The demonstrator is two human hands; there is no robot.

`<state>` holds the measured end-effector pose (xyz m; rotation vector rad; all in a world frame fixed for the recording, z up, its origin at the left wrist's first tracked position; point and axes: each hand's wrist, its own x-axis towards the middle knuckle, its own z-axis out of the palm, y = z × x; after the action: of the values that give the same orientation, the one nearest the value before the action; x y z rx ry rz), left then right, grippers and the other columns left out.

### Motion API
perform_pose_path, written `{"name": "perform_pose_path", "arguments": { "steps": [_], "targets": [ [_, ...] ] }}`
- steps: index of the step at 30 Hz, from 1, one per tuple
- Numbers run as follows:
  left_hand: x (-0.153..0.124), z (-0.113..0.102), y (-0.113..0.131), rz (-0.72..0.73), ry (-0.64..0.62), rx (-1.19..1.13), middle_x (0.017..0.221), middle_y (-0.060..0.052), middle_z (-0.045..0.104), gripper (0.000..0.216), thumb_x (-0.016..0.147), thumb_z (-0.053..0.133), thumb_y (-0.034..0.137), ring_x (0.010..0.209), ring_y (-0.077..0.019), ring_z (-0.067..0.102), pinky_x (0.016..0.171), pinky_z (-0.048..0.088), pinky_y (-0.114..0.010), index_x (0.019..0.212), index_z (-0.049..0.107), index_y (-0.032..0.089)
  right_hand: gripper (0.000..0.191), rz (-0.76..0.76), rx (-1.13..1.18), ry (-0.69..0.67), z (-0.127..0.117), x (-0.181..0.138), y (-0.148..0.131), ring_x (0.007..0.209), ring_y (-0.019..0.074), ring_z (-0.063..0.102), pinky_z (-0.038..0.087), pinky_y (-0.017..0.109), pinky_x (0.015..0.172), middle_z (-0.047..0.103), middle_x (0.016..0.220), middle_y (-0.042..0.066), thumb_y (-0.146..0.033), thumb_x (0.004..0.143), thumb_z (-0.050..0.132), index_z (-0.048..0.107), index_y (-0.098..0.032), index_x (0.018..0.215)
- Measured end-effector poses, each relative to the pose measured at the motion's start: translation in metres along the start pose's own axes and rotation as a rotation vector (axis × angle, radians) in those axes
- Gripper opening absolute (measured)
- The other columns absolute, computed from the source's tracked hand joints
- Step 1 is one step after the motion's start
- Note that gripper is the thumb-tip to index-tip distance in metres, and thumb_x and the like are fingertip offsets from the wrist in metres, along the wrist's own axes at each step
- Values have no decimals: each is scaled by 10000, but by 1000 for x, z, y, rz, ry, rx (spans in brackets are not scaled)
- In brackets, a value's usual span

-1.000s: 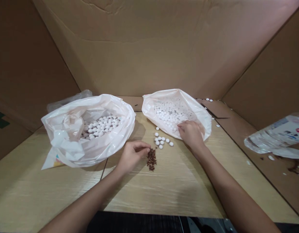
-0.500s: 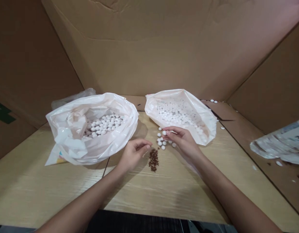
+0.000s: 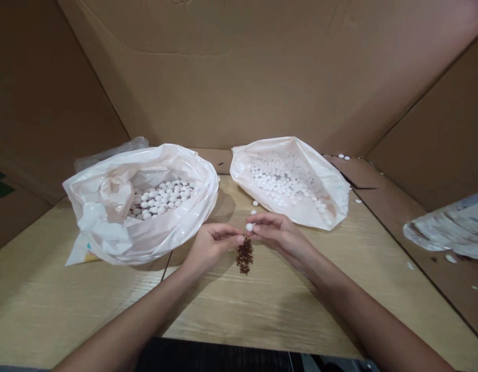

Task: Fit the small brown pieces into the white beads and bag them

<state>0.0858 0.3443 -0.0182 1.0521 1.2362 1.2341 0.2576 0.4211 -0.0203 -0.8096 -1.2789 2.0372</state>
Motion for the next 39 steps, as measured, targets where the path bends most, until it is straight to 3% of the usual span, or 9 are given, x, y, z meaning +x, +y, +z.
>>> {"name": "perform_pose_path", "arguments": {
  "steps": [5, 26, 39],
  "targets": [
    [2, -1, -2, 6, 0, -73, 845, -77, 770, 150, 689, 760, 254, 761, -183, 696, 799, 549, -349, 813, 766, 171, 207, -5, -16, -43, 1, -1, -1, 759, 140, 674, 520, 312, 797, 711, 811, 17, -285, 676, 802, 722, -209, 850],
    [1, 0, 0, 10, -49, -151, 780, -41, 759, 123, 685, 771, 210, 705, -136, 690, 738, 538, -277, 784, 720, 155, 173, -10, -79, -81, 1, -2, -1, 707, 121, 659, 517, 263, 713, 717, 758, 17, -293, 682, 797, 756, -209, 828],
    [1, 1, -2, 36, -74, -200, 750, -20, 750, 143, 685, 798, 198, 677, -101, 680, 691, 528, -207, 776, 703, 141, 186, -3, -91, -77, 0, -2, 0, 724, 128, 667, 526, 282, 752, 727, 779, 30, -287, 666, 817, 764, -206, 825]
  ]
}}
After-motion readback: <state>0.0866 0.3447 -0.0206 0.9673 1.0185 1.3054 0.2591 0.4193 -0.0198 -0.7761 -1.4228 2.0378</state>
